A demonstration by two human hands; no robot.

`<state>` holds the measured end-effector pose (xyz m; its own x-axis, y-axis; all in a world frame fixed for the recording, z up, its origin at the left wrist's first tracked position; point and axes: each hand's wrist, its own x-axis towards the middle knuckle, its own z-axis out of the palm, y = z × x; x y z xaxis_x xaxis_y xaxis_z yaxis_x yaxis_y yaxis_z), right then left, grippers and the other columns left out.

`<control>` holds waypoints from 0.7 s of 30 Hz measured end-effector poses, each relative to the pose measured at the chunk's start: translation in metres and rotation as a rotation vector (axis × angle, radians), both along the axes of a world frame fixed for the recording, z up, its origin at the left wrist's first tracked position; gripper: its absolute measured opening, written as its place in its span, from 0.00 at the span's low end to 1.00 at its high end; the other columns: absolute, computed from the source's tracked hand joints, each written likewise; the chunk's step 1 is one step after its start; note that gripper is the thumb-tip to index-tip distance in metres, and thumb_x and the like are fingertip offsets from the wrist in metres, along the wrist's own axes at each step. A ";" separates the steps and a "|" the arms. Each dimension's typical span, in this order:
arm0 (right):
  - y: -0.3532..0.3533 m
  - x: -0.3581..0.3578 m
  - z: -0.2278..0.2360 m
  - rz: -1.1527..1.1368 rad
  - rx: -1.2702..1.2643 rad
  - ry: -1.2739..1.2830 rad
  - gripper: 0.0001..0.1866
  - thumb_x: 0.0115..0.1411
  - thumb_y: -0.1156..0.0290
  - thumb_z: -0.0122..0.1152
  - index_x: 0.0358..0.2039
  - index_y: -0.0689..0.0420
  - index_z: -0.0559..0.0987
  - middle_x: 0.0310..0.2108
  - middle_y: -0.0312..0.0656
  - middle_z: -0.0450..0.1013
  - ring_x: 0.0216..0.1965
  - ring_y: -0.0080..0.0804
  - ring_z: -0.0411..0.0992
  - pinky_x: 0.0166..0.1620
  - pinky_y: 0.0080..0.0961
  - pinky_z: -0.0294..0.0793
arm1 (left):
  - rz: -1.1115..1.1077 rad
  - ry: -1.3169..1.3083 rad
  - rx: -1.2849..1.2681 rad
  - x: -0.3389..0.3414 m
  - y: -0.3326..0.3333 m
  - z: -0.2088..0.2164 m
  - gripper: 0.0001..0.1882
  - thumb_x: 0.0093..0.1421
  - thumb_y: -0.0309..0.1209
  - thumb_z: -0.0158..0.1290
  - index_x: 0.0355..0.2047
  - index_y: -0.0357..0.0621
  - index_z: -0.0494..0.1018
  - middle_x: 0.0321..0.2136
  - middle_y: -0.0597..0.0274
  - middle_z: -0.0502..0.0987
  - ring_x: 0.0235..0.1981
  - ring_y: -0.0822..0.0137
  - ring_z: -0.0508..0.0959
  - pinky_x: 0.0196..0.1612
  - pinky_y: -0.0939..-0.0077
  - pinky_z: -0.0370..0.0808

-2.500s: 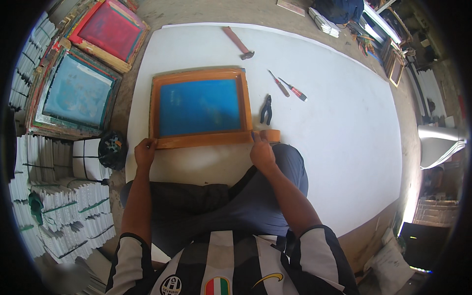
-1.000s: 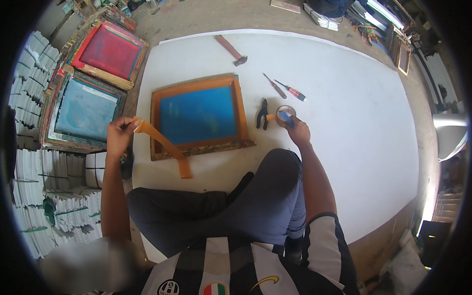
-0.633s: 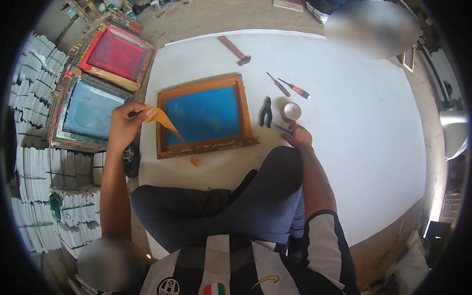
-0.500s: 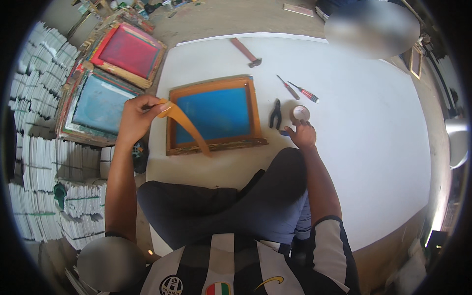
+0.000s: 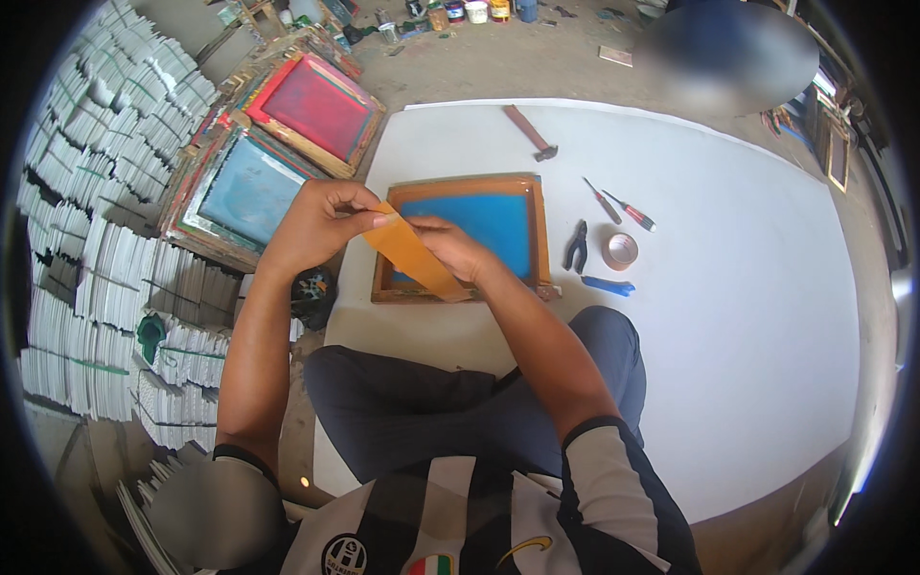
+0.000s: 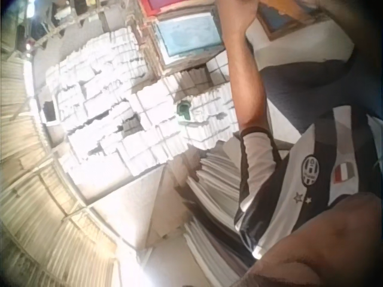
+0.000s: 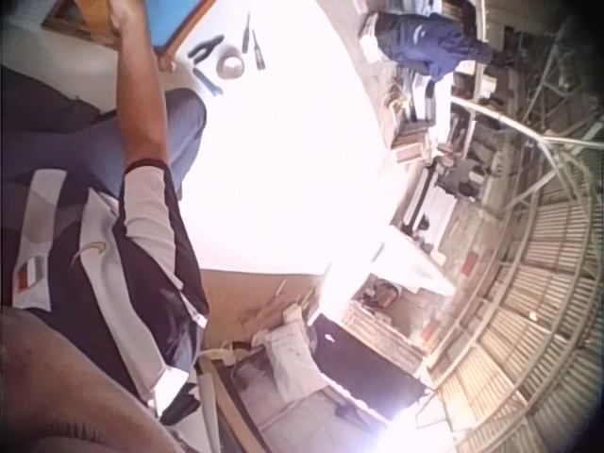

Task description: The person assembles a screen by applying adhesive tape to the edges of a wooden frame and securing a blue mesh screen. They then wipe the frame and screen with a green cloth to clean the surface.

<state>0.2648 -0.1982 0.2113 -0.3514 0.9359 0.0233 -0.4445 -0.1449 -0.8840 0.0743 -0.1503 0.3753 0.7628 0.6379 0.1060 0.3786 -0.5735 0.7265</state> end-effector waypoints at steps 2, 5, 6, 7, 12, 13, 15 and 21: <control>-0.007 -0.005 -0.018 -0.139 -0.046 -0.034 0.28 0.72 0.52 0.56 0.61 0.62 0.74 0.49 0.39 0.78 0.52 0.29 0.75 0.55 0.30 0.74 | 0.016 -0.031 0.020 -0.009 -0.001 0.006 0.06 0.61 0.25 0.66 0.35 0.34 0.83 0.28 0.62 0.84 0.31 0.77 0.79 0.37 0.78 0.77; -0.006 0.020 -0.055 0.036 0.078 0.023 0.22 0.69 0.58 0.62 0.55 0.61 0.79 0.43 0.37 0.80 0.49 0.26 0.75 0.55 0.27 0.73 | 0.054 -0.124 -0.011 -0.022 0.000 0.008 0.08 0.60 0.27 0.67 0.33 0.33 0.83 0.26 0.63 0.84 0.29 0.78 0.78 0.34 0.79 0.75; -0.010 0.021 -0.056 0.065 0.110 0.005 0.21 0.68 0.60 0.64 0.53 0.61 0.80 0.42 0.37 0.81 0.48 0.25 0.76 0.54 0.26 0.73 | 0.069 -0.144 -0.015 -0.027 0.001 0.008 0.07 0.60 0.27 0.67 0.33 0.34 0.83 0.26 0.63 0.83 0.29 0.79 0.78 0.34 0.79 0.75; -0.027 0.012 -0.040 0.053 0.132 -0.071 0.19 0.66 0.62 0.66 0.51 0.61 0.81 0.41 0.36 0.81 0.47 0.23 0.76 0.53 0.25 0.73 | 0.091 -0.162 -0.019 -0.035 0.001 0.009 0.07 0.60 0.27 0.67 0.33 0.34 0.83 0.26 0.64 0.83 0.29 0.79 0.78 0.34 0.79 0.75; -0.062 0.017 -0.044 -0.052 0.090 -0.341 0.12 0.62 0.69 0.71 0.43 0.62 0.84 0.35 0.33 0.81 0.38 0.20 0.76 0.44 0.24 0.75 | 0.166 -0.203 0.034 -0.047 0.004 0.019 0.07 0.61 0.27 0.66 0.34 0.33 0.83 0.28 0.64 0.84 0.30 0.78 0.79 0.36 0.80 0.76; -0.066 0.023 -0.050 -0.054 0.071 -0.366 0.12 0.62 0.69 0.71 0.43 0.62 0.84 0.35 0.33 0.81 0.38 0.20 0.76 0.44 0.24 0.75 | 0.188 -0.201 0.040 -0.053 0.009 0.017 0.07 0.62 0.27 0.66 0.35 0.33 0.82 0.29 0.63 0.84 0.30 0.77 0.80 0.37 0.80 0.76; -0.076 0.040 -0.063 -0.062 0.032 -0.419 0.11 0.62 0.69 0.71 0.41 0.62 0.84 0.35 0.33 0.81 0.38 0.20 0.76 0.44 0.23 0.75 | 0.234 -0.280 0.026 -0.064 0.021 0.013 0.07 0.62 0.26 0.65 0.35 0.33 0.82 0.28 0.63 0.84 0.30 0.77 0.80 0.36 0.80 0.76; -0.101 0.087 -0.088 -0.237 -0.048 -0.564 0.06 0.61 0.72 0.72 0.36 0.59 0.84 0.31 0.31 0.79 0.33 0.18 0.75 0.37 0.20 0.74 | 0.336 -0.346 -0.062 -0.104 0.041 -0.004 0.07 0.63 0.26 0.65 0.36 0.32 0.82 0.29 0.61 0.85 0.30 0.77 0.81 0.36 0.80 0.77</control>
<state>0.3519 -0.2994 0.1237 -0.0789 0.9856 -0.1498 0.0651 -0.1448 -0.9873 -0.0295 -0.1090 0.3717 0.4406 0.8557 0.2712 0.2659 -0.4130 0.8711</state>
